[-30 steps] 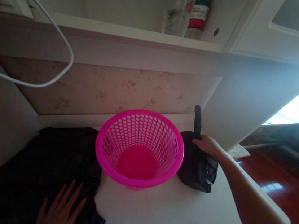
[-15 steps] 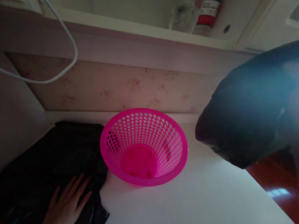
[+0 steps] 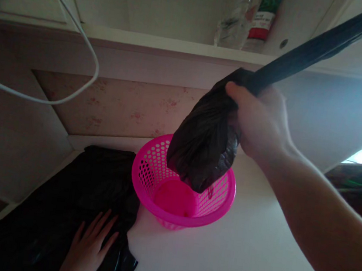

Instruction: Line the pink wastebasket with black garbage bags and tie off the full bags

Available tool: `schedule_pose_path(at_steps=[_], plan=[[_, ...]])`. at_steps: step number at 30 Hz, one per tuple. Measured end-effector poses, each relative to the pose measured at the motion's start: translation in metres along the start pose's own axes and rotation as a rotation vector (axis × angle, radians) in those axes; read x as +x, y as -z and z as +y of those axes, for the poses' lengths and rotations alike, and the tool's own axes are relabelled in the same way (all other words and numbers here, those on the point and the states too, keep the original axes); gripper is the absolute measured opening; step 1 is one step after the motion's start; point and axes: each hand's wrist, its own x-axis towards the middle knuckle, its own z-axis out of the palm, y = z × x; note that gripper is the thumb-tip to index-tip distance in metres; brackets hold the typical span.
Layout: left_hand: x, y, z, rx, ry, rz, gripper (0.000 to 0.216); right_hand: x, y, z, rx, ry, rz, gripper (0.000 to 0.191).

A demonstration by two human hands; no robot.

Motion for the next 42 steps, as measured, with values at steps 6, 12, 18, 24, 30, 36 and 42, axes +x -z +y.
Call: schedule_pose_path(at_steps=[6, 12, 18, 24, 30, 36, 42], plan=[[0.000, 0.020, 0.009, 0.010, 0.089, 0.101, 0.046, -0.040, -0.032, 0.042, -0.098, -0.127, -0.275, 0.028], [0.005, 0.075, 0.016, -0.238, -0.003, 0.488, 0.036, -0.069, -0.041, 0.089, -0.435, -0.020, -0.546, 0.036], [0.042, 0.193, 0.069, -0.426, -0.426, 0.610, 0.040, -0.076, -0.045, 0.077, -0.540, -0.284, -0.935, 0.021], [0.098, 0.217, 0.093, -0.497, -0.593, 0.390, 0.035, -0.069, -0.031, 0.076, -0.279, -0.411, -1.102, 0.035], [0.095, 0.231, 0.071, -0.444, -0.594, 0.283, 0.044, -0.075, -0.023, 0.091, -0.385, -0.149, -1.026, 0.037], [0.102, 0.257, 0.065, -0.446, -0.513, 0.078, 0.029, -0.098, -0.031, 0.064, -0.467, -0.086, -1.041, 0.040], [0.128, 0.253, 0.080, -0.266, -0.560, 0.059, 0.019, -0.105, -0.035, 0.054, -0.475, -0.028, -1.027, 0.024]])
